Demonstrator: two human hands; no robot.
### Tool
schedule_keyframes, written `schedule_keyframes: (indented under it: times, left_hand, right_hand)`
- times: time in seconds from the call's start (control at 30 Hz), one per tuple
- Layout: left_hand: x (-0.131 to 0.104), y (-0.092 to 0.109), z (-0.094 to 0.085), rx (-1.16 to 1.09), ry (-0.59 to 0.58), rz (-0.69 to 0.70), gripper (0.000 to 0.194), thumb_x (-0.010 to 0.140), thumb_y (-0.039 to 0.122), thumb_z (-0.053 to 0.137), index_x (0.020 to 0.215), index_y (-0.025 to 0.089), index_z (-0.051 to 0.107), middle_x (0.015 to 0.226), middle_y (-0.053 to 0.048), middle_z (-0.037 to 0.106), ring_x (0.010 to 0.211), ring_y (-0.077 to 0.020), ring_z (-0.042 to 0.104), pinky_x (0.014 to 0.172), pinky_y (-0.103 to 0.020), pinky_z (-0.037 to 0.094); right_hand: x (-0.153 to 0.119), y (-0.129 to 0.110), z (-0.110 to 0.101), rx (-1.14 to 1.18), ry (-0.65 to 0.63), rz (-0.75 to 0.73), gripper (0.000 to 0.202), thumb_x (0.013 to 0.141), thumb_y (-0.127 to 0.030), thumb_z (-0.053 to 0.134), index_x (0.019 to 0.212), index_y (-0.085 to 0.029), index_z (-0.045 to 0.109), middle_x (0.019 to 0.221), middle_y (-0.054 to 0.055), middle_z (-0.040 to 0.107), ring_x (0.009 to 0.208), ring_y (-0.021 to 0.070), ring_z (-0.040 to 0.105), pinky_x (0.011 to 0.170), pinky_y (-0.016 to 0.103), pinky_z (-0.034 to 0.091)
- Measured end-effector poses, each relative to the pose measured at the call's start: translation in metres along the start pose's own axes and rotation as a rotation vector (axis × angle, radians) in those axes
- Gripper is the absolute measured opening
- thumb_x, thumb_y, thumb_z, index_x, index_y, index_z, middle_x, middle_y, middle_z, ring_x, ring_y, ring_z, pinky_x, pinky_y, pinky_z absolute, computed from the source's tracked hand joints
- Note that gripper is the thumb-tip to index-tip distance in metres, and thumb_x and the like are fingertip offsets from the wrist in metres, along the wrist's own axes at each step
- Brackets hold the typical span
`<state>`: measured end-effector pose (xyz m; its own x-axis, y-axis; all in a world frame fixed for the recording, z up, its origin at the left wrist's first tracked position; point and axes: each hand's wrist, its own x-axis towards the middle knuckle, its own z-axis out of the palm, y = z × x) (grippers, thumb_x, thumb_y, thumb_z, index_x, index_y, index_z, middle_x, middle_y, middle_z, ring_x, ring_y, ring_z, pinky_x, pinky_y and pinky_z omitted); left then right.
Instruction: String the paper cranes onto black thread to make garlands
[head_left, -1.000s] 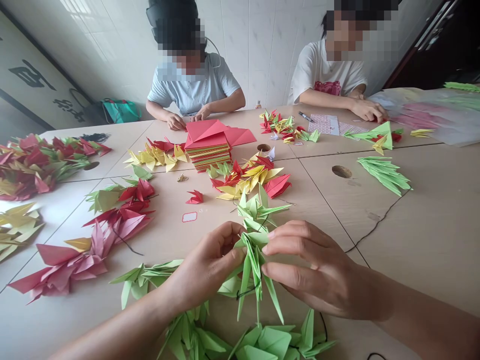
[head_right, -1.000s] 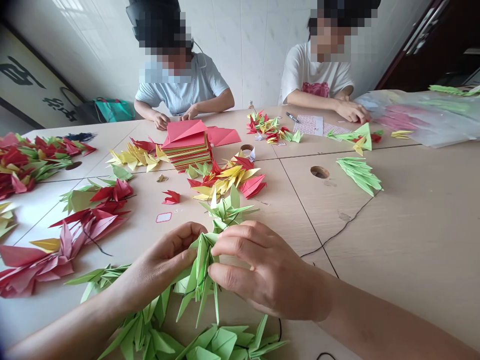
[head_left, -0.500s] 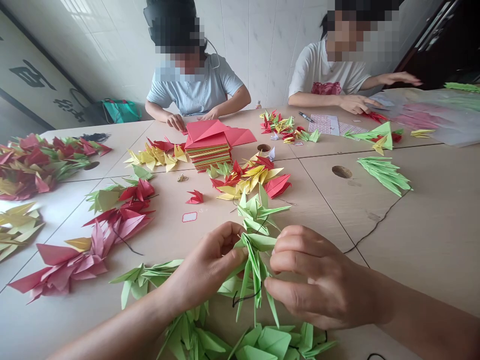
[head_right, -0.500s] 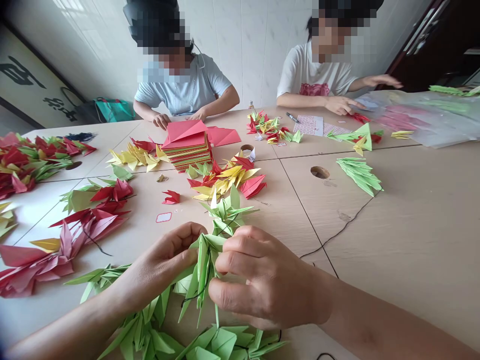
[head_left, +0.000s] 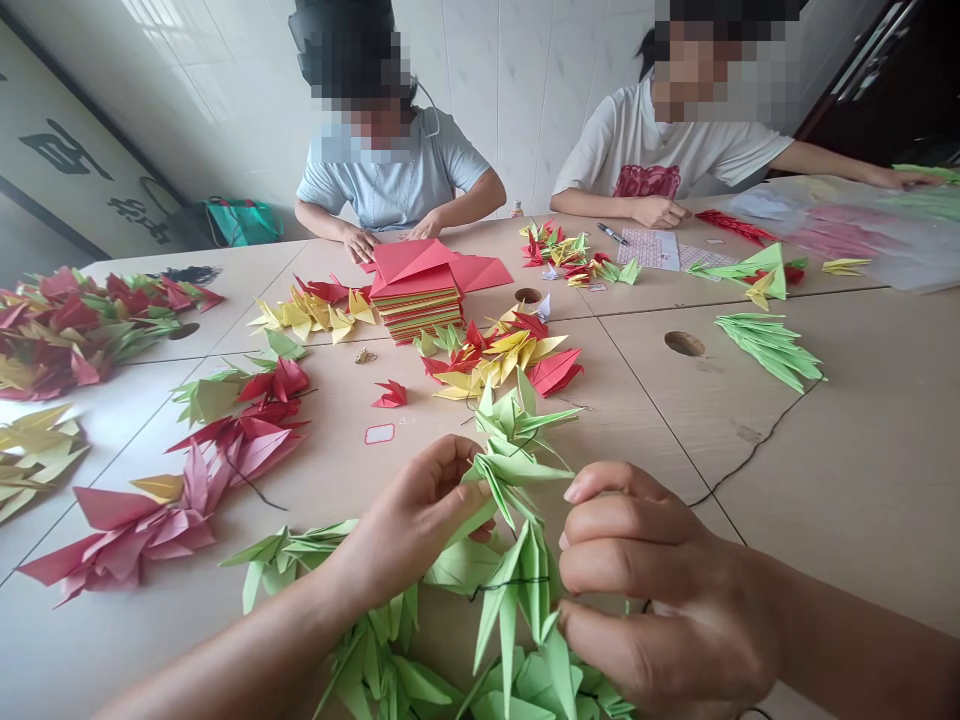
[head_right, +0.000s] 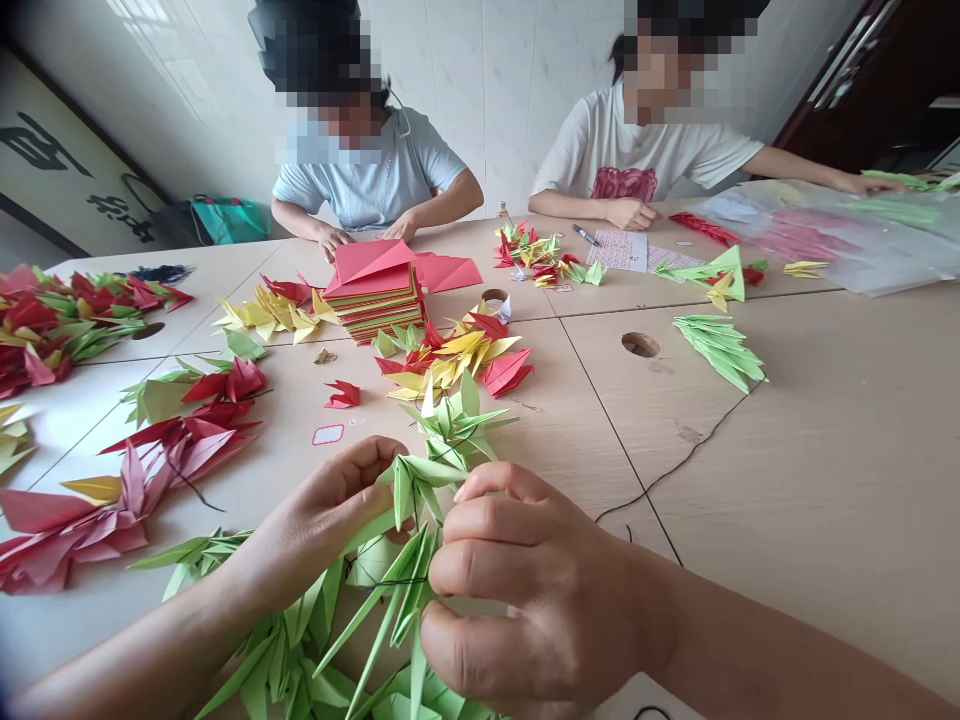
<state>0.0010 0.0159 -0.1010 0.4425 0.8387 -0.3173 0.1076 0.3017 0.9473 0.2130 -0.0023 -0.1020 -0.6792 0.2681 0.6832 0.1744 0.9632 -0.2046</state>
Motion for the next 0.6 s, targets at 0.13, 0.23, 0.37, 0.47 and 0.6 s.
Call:
schedule_keyframes:
  times: [0.13,0.23,0.37,0.47,0.6]
  left_hand:
    - [0.000,-0.006,-0.002,0.080,0.008,0.050,0.003,0.087,0.021,0.050,0.088,0.018,0.048,0.074,0.004,0.053,0.066,-0.0093,0.051,0.062,-0.022,0.045]
    - [-0.002,-0.012,-0.002,0.259,0.058,0.102,0.003,0.085,0.019,0.051,0.088,0.018,0.050,0.074,0.004,0.048,0.067,-0.0094,0.044,0.058,-0.021,0.040]
    - [-0.005,-0.014,0.001,0.379,0.025,0.114,0.006,0.085,0.017,0.051,0.090,0.018,0.053,0.077,0.003,0.053,0.067,-0.0103,0.046,0.057,-0.021,0.040]
    - [-0.007,-0.011,0.003,0.430,0.002,0.118,0.009,0.084,0.015,0.052,0.092,0.018,0.055,0.079,0.002,0.058,0.068,-0.0108,0.051,0.059,-0.021,0.042]
    - [-0.008,-0.007,0.006,0.472,-0.018,0.157,0.012,0.087,0.017,0.049,0.094,0.018,0.059,0.081,0.001,0.064,0.071,-0.0112,0.056,0.063,-0.021,0.045]
  right_hand:
    - [0.000,-0.001,0.001,0.027,0.044,0.060,0.016,0.083,-0.013,0.048,0.085,-0.017,0.063,0.074,0.002,0.064,0.074,0.0167,0.057,0.081,0.037,0.049]
    - [-0.002,0.003,0.005,-0.107,0.080,0.186,0.013,0.085,-0.012,0.058,0.097,-0.013,0.062,0.087,0.008,0.065,0.083,0.0189,0.058,0.078,0.036,0.051]
    - [-0.005,0.009,0.014,-0.185,0.013,0.363,0.013,0.089,-0.018,0.059,0.100,-0.012,0.062,0.088,0.009,0.066,0.086,0.0206,0.059,0.077,0.035,0.051]
    - [-0.007,0.011,0.019,-0.093,-0.040,0.459,0.012,0.092,-0.013,0.051,0.092,-0.015,0.063,0.081,0.005,0.065,0.078,0.0180,0.059,0.069,0.032,0.049]
    - [-0.007,0.009,0.020,0.083,-0.121,0.591,0.014,0.094,-0.022,0.052,0.096,-0.015,0.064,0.083,0.005,0.066,0.077,0.0180,0.060,0.068,0.031,0.048]
